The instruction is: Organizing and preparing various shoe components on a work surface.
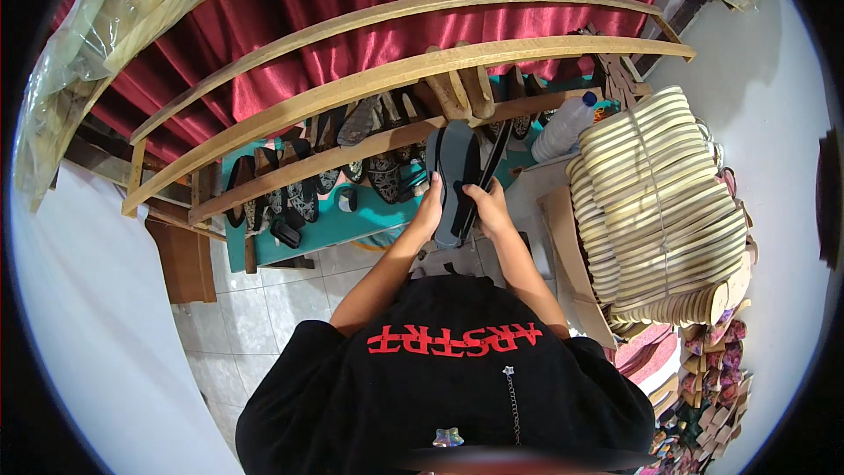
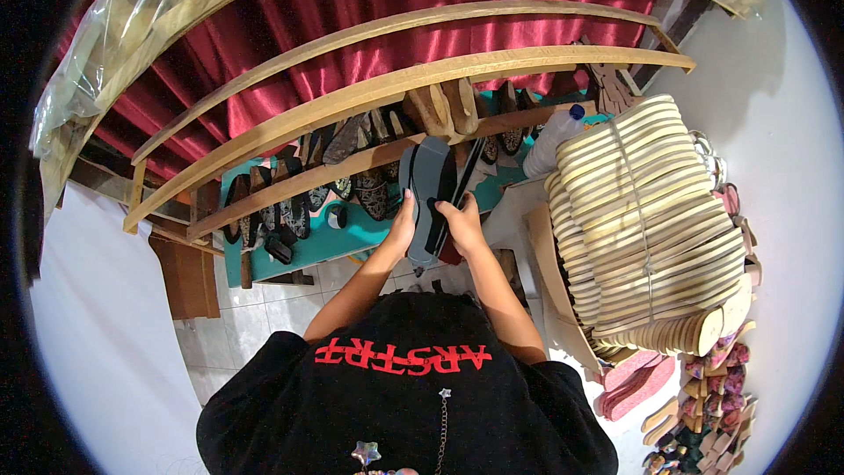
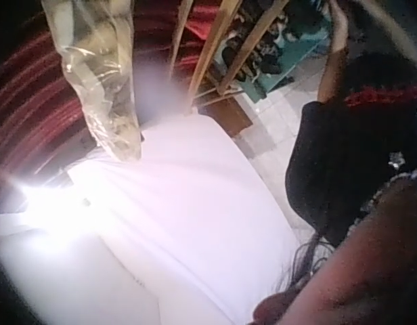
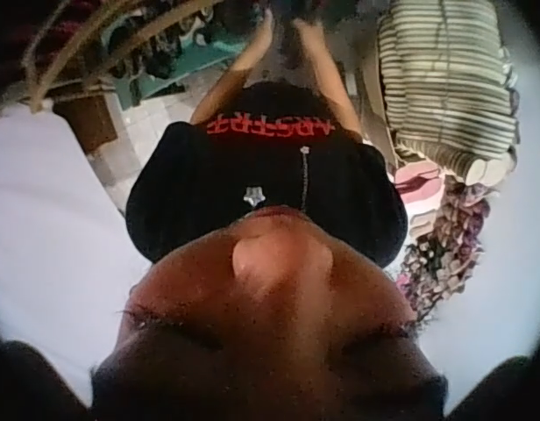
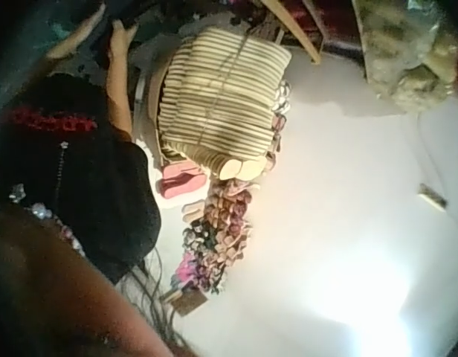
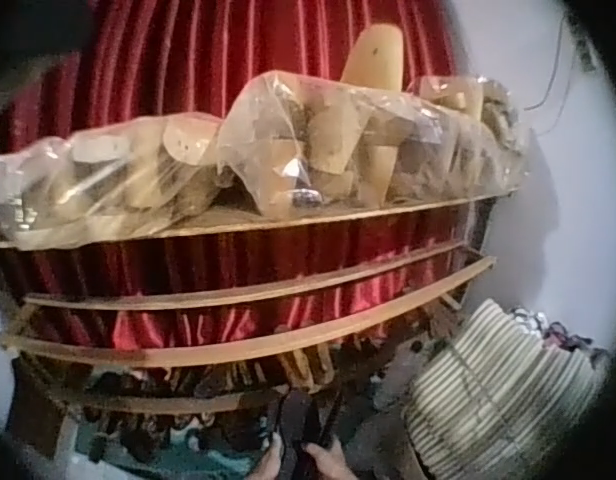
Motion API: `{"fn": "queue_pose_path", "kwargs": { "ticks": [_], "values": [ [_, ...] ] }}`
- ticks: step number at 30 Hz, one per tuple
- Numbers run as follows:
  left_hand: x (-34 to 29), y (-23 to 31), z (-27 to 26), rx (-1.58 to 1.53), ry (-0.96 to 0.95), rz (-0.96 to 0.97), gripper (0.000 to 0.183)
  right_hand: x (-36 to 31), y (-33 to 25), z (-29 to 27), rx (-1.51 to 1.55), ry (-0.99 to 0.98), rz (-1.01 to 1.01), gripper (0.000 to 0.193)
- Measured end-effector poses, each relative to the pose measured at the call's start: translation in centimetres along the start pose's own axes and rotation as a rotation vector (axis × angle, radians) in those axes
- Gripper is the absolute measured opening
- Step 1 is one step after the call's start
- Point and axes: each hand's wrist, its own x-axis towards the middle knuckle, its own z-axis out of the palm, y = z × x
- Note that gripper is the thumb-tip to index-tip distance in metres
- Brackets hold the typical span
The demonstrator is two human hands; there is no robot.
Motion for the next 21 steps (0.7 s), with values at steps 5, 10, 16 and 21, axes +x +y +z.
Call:
{"fn": "queue_pose_path", "kwargs": {
  "ticks": [5, 10, 16, 21],
  "values": [
    [-1.4, 1.8, 1.1, 0.204, -0.013, 0.017, 0.046, 0.3, 1.6, 0.5, -0.099, 0.089, -0.123, 0.048],
    [-0.9, 0.6, 1.2, 0.489, -0.085, 0.365, 0.024, 2.2, 4.2, -0.5, -0.032, 0.126, -0.148, 0.035],
    [-0.4, 0.4, 0.3, 0.541, -0.059, 0.341, 0.023, 1.6, 3.2, 0.1, 0.031, 0.043, -0.127, 0.029],
    [-0.5, 0.9, 0.5, 0.488, -0.115, 0.314, 0.027, 1.2, 2.0, 0.1, 0.107, 0.003, -0.043, 0.043]
  ]
}}
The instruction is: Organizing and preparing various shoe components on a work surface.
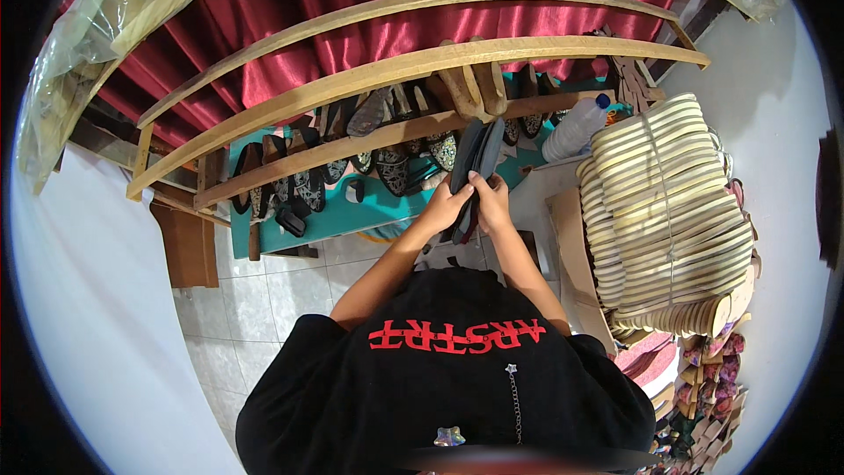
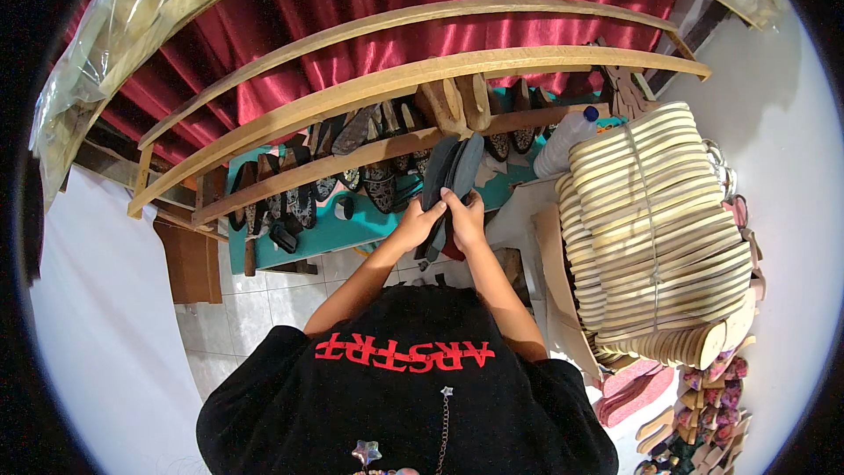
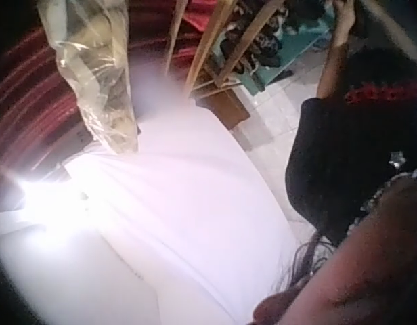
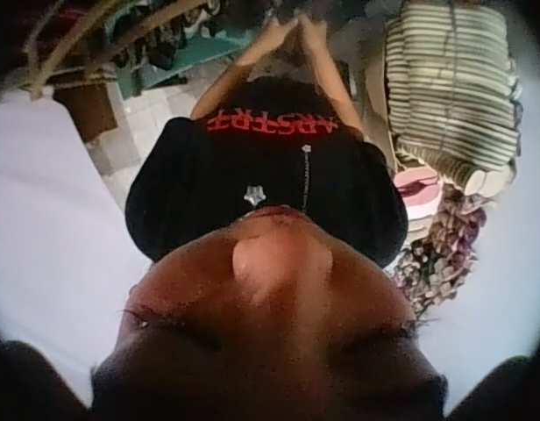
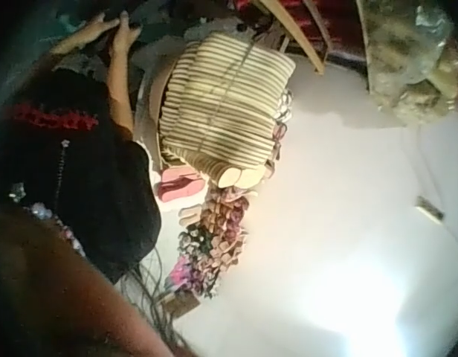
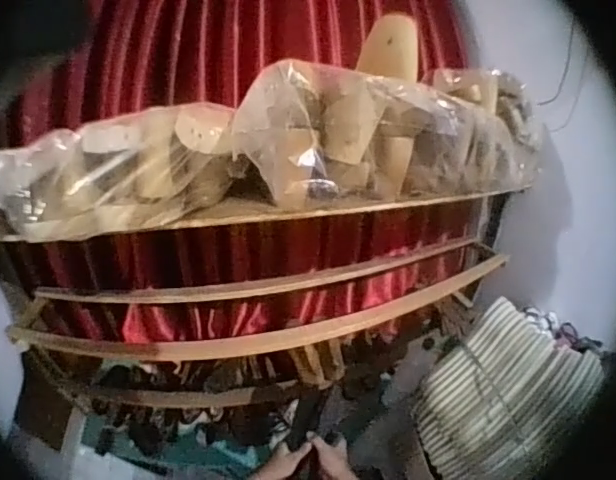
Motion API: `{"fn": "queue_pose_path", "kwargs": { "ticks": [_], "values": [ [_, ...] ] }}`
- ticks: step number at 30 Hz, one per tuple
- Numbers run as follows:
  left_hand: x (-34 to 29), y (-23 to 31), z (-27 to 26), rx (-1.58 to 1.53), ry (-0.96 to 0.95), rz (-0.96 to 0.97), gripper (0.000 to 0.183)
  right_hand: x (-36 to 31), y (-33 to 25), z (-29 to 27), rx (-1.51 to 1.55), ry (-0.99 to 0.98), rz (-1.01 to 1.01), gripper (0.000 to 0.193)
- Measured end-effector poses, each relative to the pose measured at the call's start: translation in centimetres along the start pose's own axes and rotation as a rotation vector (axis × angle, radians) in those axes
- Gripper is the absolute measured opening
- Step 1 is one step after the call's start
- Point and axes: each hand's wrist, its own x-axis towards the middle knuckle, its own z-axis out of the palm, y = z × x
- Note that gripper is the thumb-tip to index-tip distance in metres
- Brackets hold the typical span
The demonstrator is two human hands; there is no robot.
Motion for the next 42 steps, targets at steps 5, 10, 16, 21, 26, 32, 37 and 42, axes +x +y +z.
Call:
{"fn": "queue_pose_path", "kwargs": {
  "ticks": [5, 10, 16, 21, 26, 32, 37, 42],
  "values": [
    [-0.1, 0.5, -0.3, -0.366, 0.077, -0.275, 0.036, 0.7, 0.9, -1.0, -0.152, 0.185, 0.028, 0.042],
    [-0.4, 1.0, -0.5, -0.435, 0.130, -0.311, 0.040, 0.5, 0.5, -1.6, -0.028, 0.069, 0.133, 0.040],
    [0.2, 1.0, -1.8, -0.662, 0.068, -0.408, 0.038, -0.3, -1.5, -1.1, 0.037, -0.025, 0.089, 0.034],
    [0.4, -2.0, -2.5, -0.718, -0.030, -0.251, 0.028, -0.8, -2.4, 0.5, -0.098, 0.019, 0.019, 0.049],
    [0.0, -0.7, -1.5, -0.869, 0.041, -0.323, 0.025, -0.5, -0.5, 1.1, -0.338, 0.000, -0.117, 0.074],
    [-0.1, -0.8, -1.3, -0.937, 0.082, -0.349, 0.033, -0.5, -0.7, 1.4, -0.436, 0.064, -0.159, 0.066],
    [-0.1, 0.2, -1.6, -0.916, 0.124, -0.364, 0.034, -0.6, -1.4, 1.5, -0.397, 0.019, -0.112, 0.059],
    [0.3, -1.3, -2.4, -0.888, 0.092, -0.377, 0.030, -0.9, -2.1, 1.4, -0.281, 0.115, -0.040, 0.039]
  ]
}}
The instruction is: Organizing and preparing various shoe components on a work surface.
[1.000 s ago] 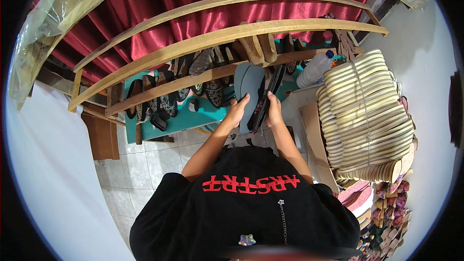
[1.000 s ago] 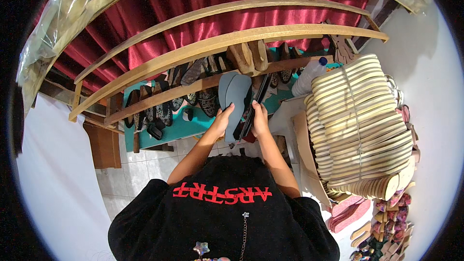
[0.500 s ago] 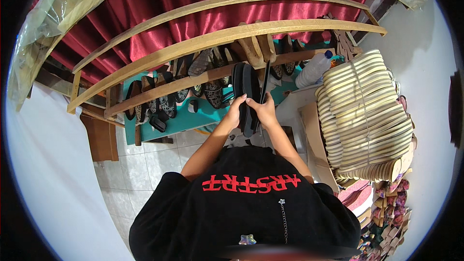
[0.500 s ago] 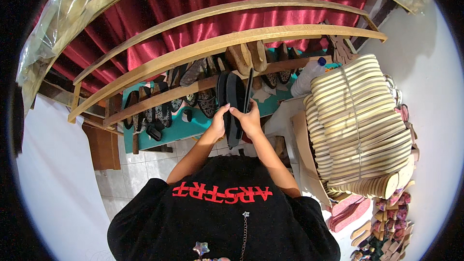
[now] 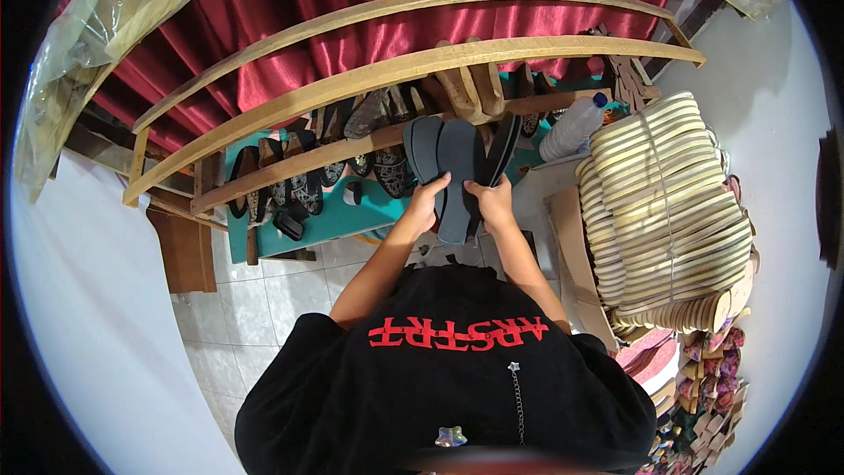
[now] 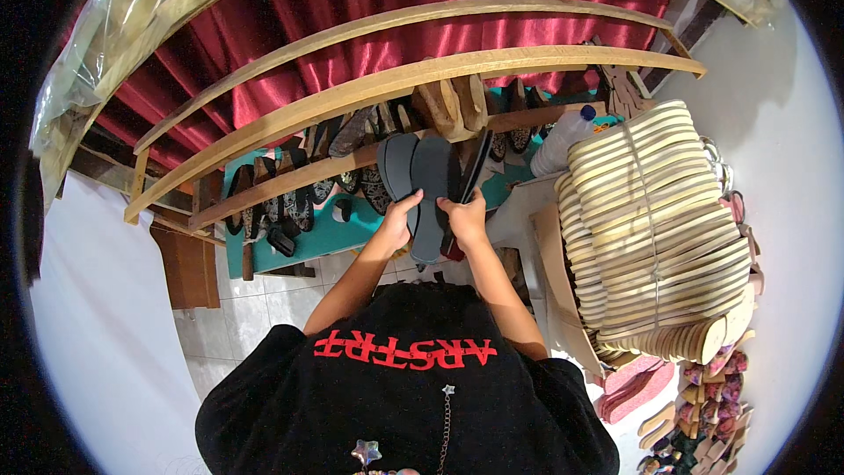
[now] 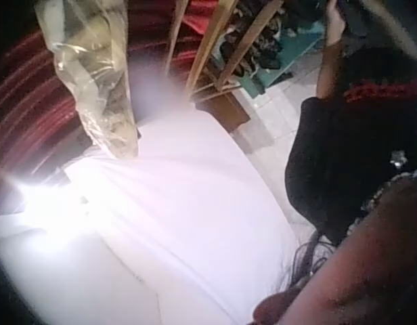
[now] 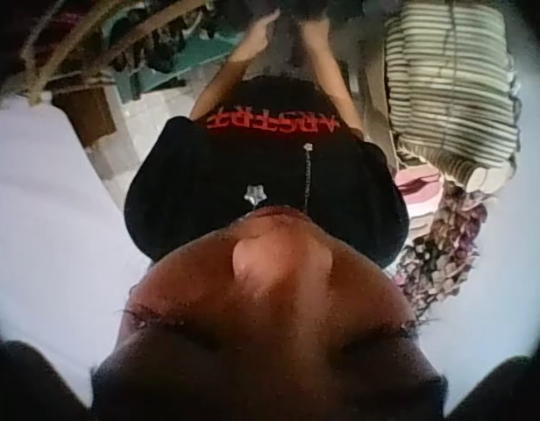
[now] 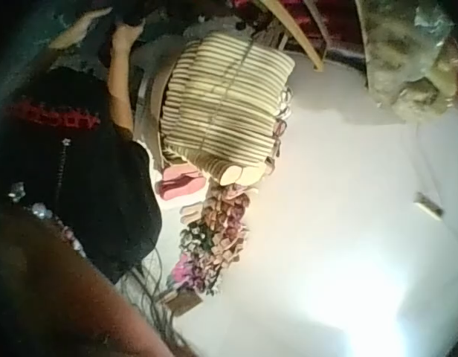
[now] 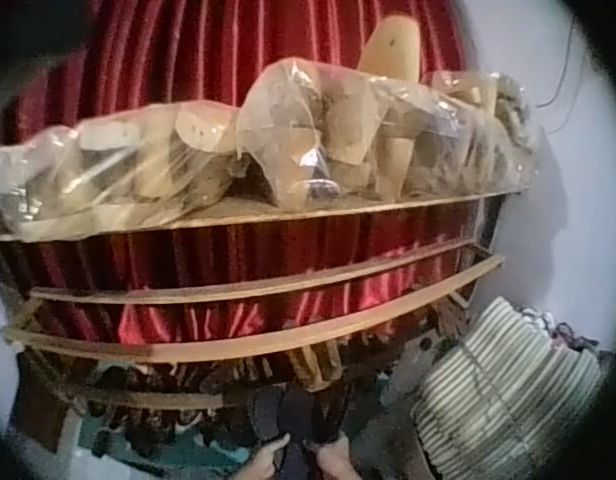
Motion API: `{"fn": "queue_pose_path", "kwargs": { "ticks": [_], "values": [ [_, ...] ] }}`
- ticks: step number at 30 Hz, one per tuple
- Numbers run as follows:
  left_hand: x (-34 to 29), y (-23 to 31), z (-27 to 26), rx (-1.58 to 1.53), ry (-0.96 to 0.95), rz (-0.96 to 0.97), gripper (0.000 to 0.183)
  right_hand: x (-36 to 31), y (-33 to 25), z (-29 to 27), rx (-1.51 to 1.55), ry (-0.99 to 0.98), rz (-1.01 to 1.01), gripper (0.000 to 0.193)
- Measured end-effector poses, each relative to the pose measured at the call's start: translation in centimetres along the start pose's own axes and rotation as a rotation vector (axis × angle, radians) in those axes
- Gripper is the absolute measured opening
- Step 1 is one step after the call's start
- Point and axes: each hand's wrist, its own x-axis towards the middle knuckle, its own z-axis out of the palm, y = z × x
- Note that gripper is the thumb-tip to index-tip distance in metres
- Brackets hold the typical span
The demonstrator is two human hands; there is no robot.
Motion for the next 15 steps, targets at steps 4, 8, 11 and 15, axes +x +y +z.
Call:
{"fn": "queue_pose_path", "kwargs": {
  "ticks": [4, 8, 11, 15],
  "values": [
    [0.0, 0.4, 0.8, 0.134, 0.012, 0.085, 0.026, 0.7, -0.3, -1.4, 0.155, -0.082, 0.069, 0.034],
    [-0.3, 0.8, 0.8, 0.027, -0.058, 0.041, 0.026, 0.5, -1.1, -1.3, 0.182, -0.112, 0.095, 0.030],
    [-0.5, 0.8, 0.9, 0.011, -0.036, 0.013, 0.027, 0.7, -1.0, -1.5, 0.243, -0.089, 0.128, 0.025],
    [-0.7, 0.6, 1.4, 0.139, -0.041, 0.077, 0.034, 1.2, -0.1, -2.1, 0.284, -0.136, 0.130, 0.026]
  ]
}}
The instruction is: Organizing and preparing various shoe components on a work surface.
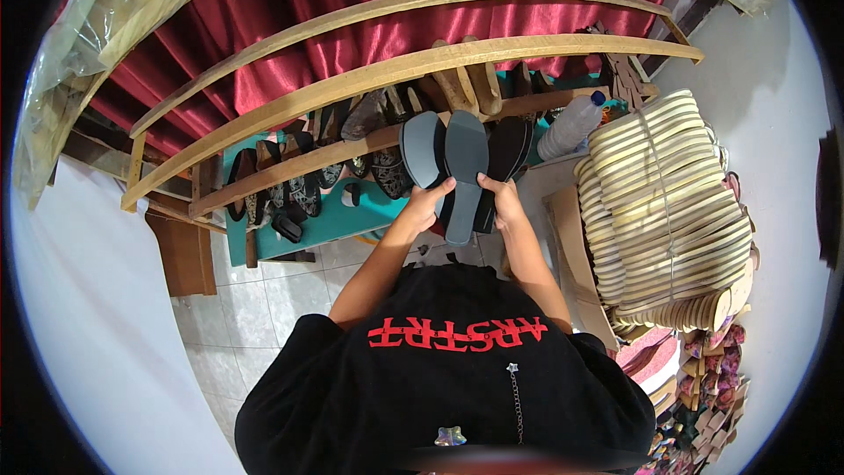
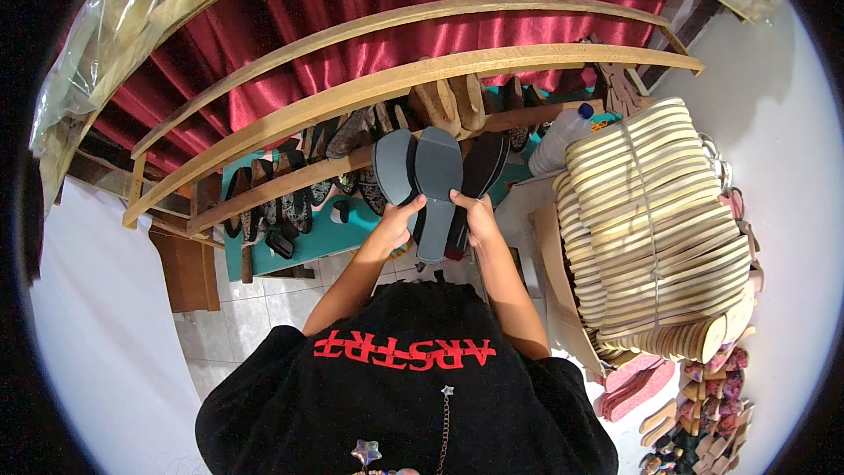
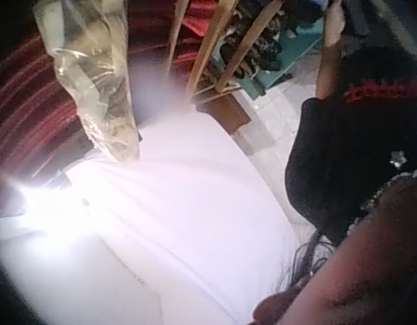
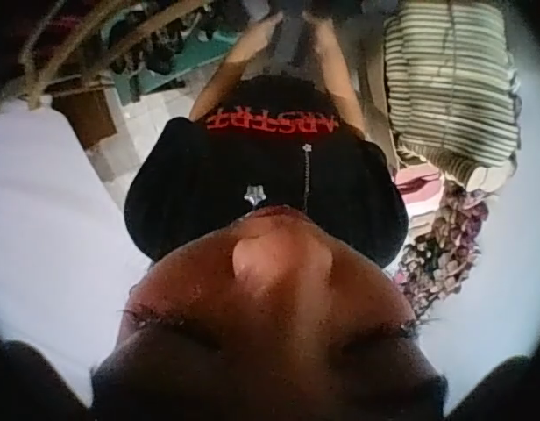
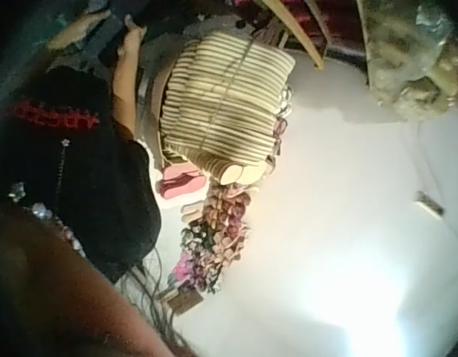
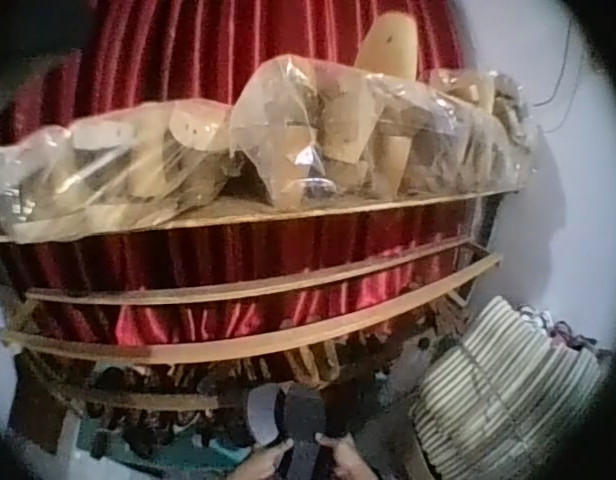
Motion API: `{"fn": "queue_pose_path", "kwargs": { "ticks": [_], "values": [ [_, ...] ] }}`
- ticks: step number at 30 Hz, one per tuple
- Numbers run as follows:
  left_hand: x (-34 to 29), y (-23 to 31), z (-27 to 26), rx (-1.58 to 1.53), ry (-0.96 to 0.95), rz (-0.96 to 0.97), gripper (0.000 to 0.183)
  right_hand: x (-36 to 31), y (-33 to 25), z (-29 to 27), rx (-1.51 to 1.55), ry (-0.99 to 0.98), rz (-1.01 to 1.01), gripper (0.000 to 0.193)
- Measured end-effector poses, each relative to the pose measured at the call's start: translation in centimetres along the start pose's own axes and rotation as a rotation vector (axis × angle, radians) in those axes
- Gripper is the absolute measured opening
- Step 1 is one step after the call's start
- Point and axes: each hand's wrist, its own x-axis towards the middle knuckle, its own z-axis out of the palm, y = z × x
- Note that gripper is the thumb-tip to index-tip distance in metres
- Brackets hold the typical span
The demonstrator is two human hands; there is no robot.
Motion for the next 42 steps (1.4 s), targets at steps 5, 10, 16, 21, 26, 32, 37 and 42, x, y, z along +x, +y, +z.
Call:
{"fn": "queue_pose_path", "kwargs": {
  "ticks": [5, 10, 16, 21, 26, 32, 37, 42],
  "values": [
    [0.2, -0.1, -0.1, 0.039, 0.004, -0.012, 0.038, 0.3, 0.2, -0.9, 0.084, -0.150, 0.076, 0.030],
    [0.1, -0.2, -0.4, -0.089, -0.033, -0.090, 0.035, 1.0, 0.8, -1.5, 0.115, -0.172, 0.127, 0.030],
    [0.7, -0.8, 0.6, 0.075, 0.002, 0.100, 0.036, 0.8, 1.8, -0.4, -0.062, 0.014, 0.016, 0.036],
    [1.6, -1.8, 0.2, 0.193, 0.056, 0.225, 0.041, -0.6, 1.9, 1.7, -0.310, 0.051, -0.156, 0.075],
    [2.1, -1.4, 0.0, 0.617, 0.083, 0.349, 0.042, -0.5, 0.9, 1.5, -0.328, -0.021, -0.127, 0.080],
    [0.6, -0.8, 2.5, 0.872, 0.108, 0.523, 0.054, 0.4, 2.3, 0.9, -0.224, -0.005, -0.094, 0.072],
    [0.3, -0.5, 2.7, 0.734, 0.066, 0.537, 0.044, 0.6, 1.9, 0.1, -0.136, 0.065, -0.047, 0.051],
    [0.8, 0.1, 1.5, 0.525, 0.046, 0.371, 0.031, 0.0, 0.2, -0.5, -0.007, 0.136, 0.027, 0.036]
  ]
}}
